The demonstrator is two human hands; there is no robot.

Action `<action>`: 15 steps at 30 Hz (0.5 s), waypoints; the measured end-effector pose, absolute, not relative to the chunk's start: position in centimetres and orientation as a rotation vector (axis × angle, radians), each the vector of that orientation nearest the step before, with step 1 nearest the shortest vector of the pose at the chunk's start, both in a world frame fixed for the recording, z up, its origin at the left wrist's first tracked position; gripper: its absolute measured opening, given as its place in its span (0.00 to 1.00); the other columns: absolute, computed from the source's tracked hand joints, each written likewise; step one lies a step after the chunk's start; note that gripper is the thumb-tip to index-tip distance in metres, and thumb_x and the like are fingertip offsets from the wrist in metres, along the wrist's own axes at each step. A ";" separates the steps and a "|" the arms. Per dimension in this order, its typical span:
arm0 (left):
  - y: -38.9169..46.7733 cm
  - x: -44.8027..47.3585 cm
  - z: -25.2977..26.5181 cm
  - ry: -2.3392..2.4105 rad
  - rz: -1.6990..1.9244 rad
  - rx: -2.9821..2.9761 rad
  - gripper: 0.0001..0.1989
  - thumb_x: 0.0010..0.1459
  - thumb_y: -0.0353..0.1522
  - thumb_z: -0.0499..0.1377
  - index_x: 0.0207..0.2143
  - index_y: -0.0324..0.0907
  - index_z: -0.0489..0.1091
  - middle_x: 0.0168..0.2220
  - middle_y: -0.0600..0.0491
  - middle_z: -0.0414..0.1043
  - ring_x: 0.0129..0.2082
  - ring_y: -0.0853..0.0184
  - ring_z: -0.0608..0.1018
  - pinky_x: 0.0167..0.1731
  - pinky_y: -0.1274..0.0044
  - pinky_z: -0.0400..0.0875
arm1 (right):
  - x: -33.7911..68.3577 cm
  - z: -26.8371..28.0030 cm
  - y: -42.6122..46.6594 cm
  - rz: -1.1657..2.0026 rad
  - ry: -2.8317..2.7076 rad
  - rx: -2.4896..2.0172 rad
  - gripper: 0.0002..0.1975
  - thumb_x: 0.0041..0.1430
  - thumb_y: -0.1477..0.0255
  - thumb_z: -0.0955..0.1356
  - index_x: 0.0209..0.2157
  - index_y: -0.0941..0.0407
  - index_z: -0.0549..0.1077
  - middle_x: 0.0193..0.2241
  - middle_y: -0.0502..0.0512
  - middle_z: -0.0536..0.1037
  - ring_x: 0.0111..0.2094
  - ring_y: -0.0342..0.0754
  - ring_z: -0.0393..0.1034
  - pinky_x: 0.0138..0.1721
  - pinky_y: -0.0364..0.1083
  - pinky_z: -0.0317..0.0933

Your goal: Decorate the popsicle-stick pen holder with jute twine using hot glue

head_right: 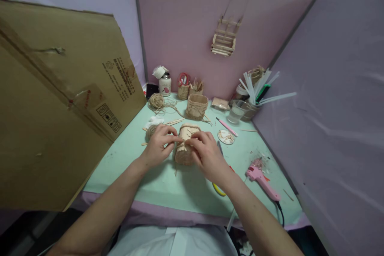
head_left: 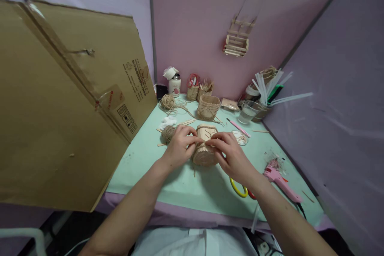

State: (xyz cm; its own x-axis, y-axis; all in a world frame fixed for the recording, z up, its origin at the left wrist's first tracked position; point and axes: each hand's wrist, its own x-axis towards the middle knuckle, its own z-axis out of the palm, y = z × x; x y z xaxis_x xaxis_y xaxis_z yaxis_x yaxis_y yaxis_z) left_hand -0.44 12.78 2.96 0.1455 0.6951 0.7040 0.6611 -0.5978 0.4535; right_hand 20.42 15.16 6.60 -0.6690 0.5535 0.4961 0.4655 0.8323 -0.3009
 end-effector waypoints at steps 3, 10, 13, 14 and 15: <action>12.8 -0.4 2.9 1.397 1.457 2.314 0.15 0.56 0.21 0.55 0.36 0.45 0.78 0.38 0.51 0.71 0.42 0.63 0.68 0.45 0.68 0.67 | 21.6 7.6 14.7 0.141 -2.234 -0.803 0.13 0.63 0.77 0.62 0.47 0.54 0.72 0.45 0.59 0.71 0.48 0.53 0.65 0.49 0.54 0.61; 12.9 -0.4 2.8 1.400 1.399 2.268 0.10 0.60 0.26 0.55 0.37 0.44 0.76 0.40 0.50 0.71 0.45 0.62 0.69 0.48 0.67 0.67 | 30.6 6.1 14.0 0.092 -1.972 -1.302 0.12 0.62 0.65 0.62 0.43 0.52 0.74 0.44 0.59 0.73 0.46 0.55 0.69 0.45 0.53 0.64; 13.1 -0.5 2.9 1.403 1.382 2.277 0.08 0.62 0.29 0.56 0.36 0.45 0.76 0.40 0.50 0.72 0.45 0.61 0.69 0.49 0.66 0.66 | 36.2 3.5 14.2 0.057 -1.979 -1.555 0.17 0.58 0.59 0.62 0.38 0.54 0.75 0.40 0.61 0.77 0.43 0.59 0.72 0.44 0.56 0.64; 13.2 -0.5 2.9 1.406 1.378 2.281 0.08 0.62 0.29 0.56 0.36 0.45 0.76 0.40 0.50 0.72 0.46 0.61 0.69 0.49 0.66 0.66 | 37.9 2.7 14.2 0.076 -2.022 -1.631 0.18 0.56 0.57 0.63 0.37 0.54 0.76 0.39 0.62 0.78 0.41 0.60 0.72 0.43 0.56 0.65; 13.3 -0.6 2.9 1.408 1.373 2.286 0.07 0.62 0.29 0.56 0.36 0.45 0.75 0.40 0.50 0.72 0.46 0.61 0.69 0.49 0.66 0.66 | 39.4 1.9 14.1 0.082 -2.033 -1.696 0.20 0.54 0.55 0.63 0.36 0.54 0.76 0.38 0.62 0.79 0.40 0.61 0.73 0.42 0.57 0.65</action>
State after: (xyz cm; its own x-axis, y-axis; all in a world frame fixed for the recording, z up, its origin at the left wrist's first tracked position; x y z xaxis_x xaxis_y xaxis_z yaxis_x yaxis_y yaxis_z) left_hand -0.58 13.34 2.91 0.1525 0.7623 0.6290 0.6477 -0.5578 0.5190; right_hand 39.39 14.15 1.90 -0.1102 0.9391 0.3255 0.9097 0.2273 -0.3476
